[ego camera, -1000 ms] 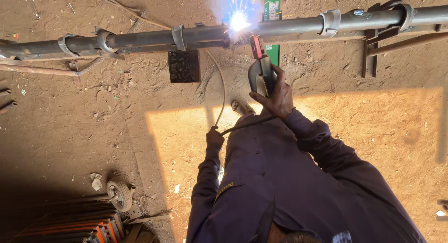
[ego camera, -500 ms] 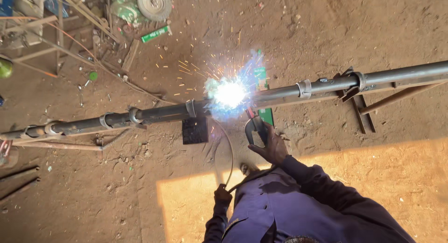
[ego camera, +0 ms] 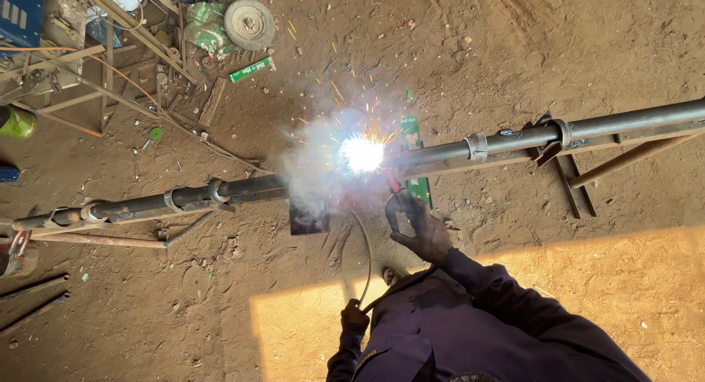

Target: The person welds joints on a long metal pipe frame lying on the workshop floor using an arc welding electrode holder, striking arcs that produce sparks and smoke at multiple joints. Between welds they reposition along the frame, handle the welding cable, and take electrode rods from a box on the ground.

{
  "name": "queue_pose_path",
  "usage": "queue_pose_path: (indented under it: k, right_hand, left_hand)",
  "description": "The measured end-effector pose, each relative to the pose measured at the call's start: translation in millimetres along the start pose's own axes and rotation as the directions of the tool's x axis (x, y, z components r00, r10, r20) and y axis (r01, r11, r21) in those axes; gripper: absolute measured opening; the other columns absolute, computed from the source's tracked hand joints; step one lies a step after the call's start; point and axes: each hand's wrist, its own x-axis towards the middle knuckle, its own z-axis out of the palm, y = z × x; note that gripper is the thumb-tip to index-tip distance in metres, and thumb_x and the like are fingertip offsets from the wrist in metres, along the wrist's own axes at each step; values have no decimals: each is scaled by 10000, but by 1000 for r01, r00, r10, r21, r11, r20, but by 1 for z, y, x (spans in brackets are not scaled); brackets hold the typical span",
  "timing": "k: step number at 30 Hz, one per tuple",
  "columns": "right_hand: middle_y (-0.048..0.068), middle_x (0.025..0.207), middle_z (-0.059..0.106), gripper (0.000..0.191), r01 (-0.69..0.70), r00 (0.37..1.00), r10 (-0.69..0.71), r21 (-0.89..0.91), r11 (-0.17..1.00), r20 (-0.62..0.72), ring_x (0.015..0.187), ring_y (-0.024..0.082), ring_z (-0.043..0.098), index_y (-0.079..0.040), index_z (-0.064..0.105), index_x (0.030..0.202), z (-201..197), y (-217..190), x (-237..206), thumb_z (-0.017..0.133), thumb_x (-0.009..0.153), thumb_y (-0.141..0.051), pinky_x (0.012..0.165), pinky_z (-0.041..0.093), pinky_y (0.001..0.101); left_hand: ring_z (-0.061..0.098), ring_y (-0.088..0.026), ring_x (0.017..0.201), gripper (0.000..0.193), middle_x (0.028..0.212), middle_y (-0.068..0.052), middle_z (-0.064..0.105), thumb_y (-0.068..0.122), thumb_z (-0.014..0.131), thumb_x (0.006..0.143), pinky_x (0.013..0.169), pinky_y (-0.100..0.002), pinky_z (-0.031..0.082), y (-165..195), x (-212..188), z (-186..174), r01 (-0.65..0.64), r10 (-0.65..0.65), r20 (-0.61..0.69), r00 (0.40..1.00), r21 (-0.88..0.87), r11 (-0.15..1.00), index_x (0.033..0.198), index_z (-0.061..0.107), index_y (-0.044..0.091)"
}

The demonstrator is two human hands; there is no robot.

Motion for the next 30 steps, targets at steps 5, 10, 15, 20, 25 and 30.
queue_pose_path:
  k: [5, 10, 15, 20, 25, 30]
  right_hand:
    - [215, 1152, 707, 971, 79, 997, -79, -27, 997, -1, 973, 358, 741, -21, 307, 1486, -2, 1, -1, 830, 825, -501, 779, 608, 445]
    - [237, 1140, 704, 1031, 21, 1000, -21, 21, 1000, -22, 1007, 391, 719, 16, 283, 1464, -6, -2, -1, 855, 761, -475, 813, 584, 475]
    - [226, 1098, 716, 1077, -129, 991, 128, 12, 992, 42, 982, 397, 722, -15, 275, 1496, -8, -5, -3, 833, 734, -532, 837, 579, 480]
    - [346, 1260, 612, 1050, 76, 996, -66, -218, 973, 52, 946, 442, 702, -36, 275, 1537, -7, -3, 0, 835, 808, -544, 807, 566, 503]
    - [304, 1170, 657, 1041, -7, 998, 11, -70, 998, 61, 967, 438, 709, -35, 290, 1507, -8, 0, 2, 823, 770, -543, 811, 569, 510]
    - [303, 1087, 700, 1097, -152, 987, 152, -10, 988, 54, 977, 450, 710, -26, 265, 1507, -5, 3, 0, 840, 737, -554, 846, 574, 506]
  left_hand:
    - [762, -334, 907, 428, 879, -166, 783, 56, 717, 695, 820, -426, 608, 6, -5, -6, 72, -72, 75, 995, 1, 997, 1114, 651, 114]
    - [760, -331, 916, 443, 870, -161, 793, 78, 744, 697, 825, -430, 598, 6, -6, -7, 29, -32, 69, 997, 40, 999, 1131, 664, 115]
    - [776, -312, 902, 508, 898, -159, 779, 84, 809, 654, 812, -412, 612, 7, -6, -7, 30, -30, 42, 999, -1, 1000, 1138, 656, 109]
    - [757, -333, 926, 510, 915, -182, 769, 82, 803, 669, 831, -422, 600, 11, -12, -11, 36, -39, 44, 998, 72, 997, 1152, 644, 112]
    - [744, -388, 885, 350, 904, -216, 752, 26, 641, 758, 781, -469, 600, 10, -13, -5, -73, 77, -66, 995, 50, 996, 1094, 699, 106]
    - [750, -372, 826, 259, 846, -166, 766, 52, 639, 780, 773, -457, 601, 3, -13, 3, -238, 247, -74, 966, 114, 965, 1022, 694, 127]
